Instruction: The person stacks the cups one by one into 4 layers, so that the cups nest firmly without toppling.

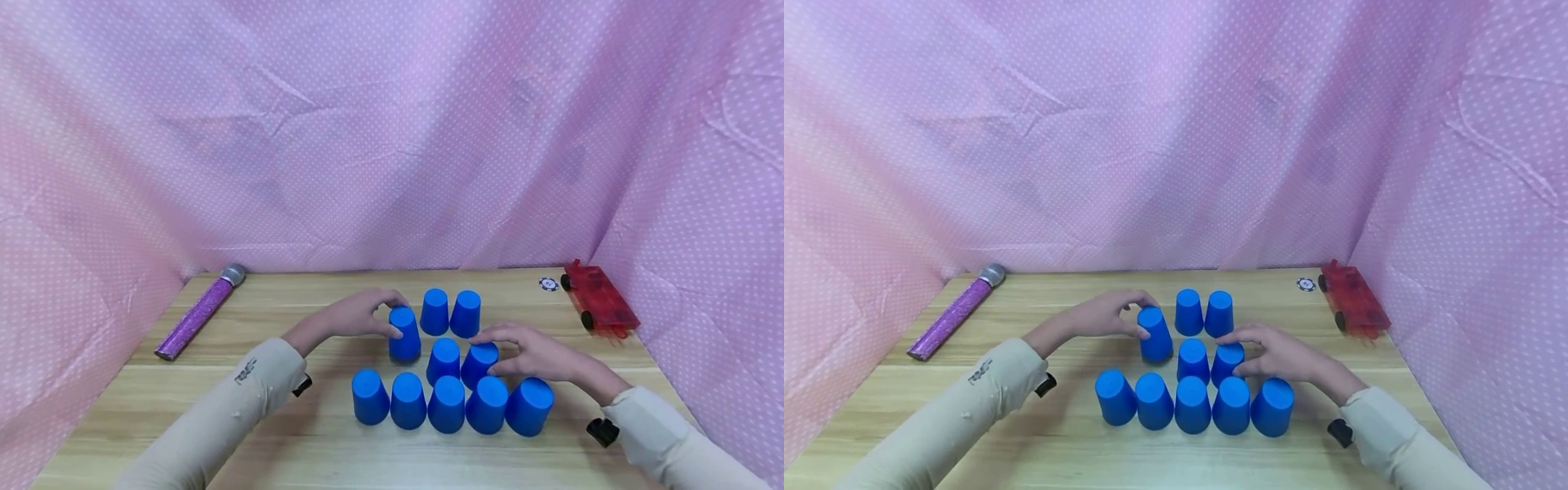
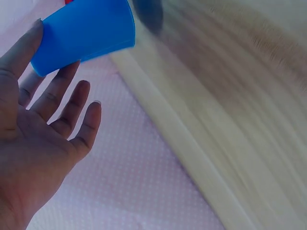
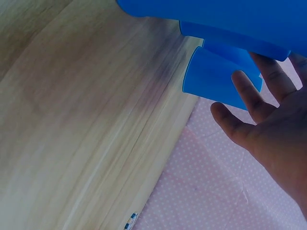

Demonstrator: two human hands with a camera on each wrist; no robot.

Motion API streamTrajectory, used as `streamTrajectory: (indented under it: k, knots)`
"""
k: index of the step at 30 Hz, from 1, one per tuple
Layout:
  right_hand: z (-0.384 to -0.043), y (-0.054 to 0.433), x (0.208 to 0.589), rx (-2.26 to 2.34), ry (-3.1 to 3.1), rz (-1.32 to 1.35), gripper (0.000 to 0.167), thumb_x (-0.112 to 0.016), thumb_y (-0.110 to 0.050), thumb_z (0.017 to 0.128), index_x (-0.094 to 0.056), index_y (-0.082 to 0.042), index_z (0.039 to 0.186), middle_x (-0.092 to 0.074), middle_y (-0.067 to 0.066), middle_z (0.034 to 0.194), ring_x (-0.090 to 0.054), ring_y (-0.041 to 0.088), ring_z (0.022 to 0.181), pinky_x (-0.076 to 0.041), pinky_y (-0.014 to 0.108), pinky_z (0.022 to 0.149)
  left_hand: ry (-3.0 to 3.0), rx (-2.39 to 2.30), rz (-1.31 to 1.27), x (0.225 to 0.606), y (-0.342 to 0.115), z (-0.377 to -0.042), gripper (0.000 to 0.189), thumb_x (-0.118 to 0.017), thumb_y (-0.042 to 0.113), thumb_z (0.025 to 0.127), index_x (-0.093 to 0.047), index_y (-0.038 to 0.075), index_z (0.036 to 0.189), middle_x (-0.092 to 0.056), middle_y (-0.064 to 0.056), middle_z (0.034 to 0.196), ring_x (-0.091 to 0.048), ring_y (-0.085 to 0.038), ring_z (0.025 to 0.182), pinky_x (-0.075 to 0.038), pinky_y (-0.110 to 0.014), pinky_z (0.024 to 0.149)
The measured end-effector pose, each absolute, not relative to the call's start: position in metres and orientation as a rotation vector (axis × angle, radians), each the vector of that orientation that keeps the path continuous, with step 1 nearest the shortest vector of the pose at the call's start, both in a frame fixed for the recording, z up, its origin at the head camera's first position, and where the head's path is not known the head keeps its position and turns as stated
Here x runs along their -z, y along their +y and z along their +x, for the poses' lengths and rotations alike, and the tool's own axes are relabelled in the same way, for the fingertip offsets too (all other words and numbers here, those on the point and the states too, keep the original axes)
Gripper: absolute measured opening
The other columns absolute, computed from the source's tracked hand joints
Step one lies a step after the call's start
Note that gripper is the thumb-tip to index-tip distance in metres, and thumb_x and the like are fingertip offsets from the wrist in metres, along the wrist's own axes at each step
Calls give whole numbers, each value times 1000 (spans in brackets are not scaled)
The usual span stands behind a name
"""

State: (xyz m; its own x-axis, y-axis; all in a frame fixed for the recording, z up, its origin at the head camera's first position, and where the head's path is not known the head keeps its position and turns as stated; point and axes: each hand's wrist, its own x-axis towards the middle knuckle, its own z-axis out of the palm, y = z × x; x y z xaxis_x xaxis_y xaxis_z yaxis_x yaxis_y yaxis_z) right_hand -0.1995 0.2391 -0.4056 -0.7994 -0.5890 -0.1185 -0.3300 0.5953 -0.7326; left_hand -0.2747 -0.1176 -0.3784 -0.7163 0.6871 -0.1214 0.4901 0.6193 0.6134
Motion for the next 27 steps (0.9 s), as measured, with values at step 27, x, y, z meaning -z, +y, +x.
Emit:
streamTrajectory:
  k: [27]
  knots:
    - [-204, 241, 406, 1066, 2436, -728, 45, -75, -32, 90, -64, -33, 133, -56, 7, 143, -48, 41, 134, -44, 71, 98, 2657, -771, 734, 392, -104, -316, 53, -77, 37, 89, -56, 20, 135, -60, -6, 136, -54, -31, 133, -50, -48, 105]
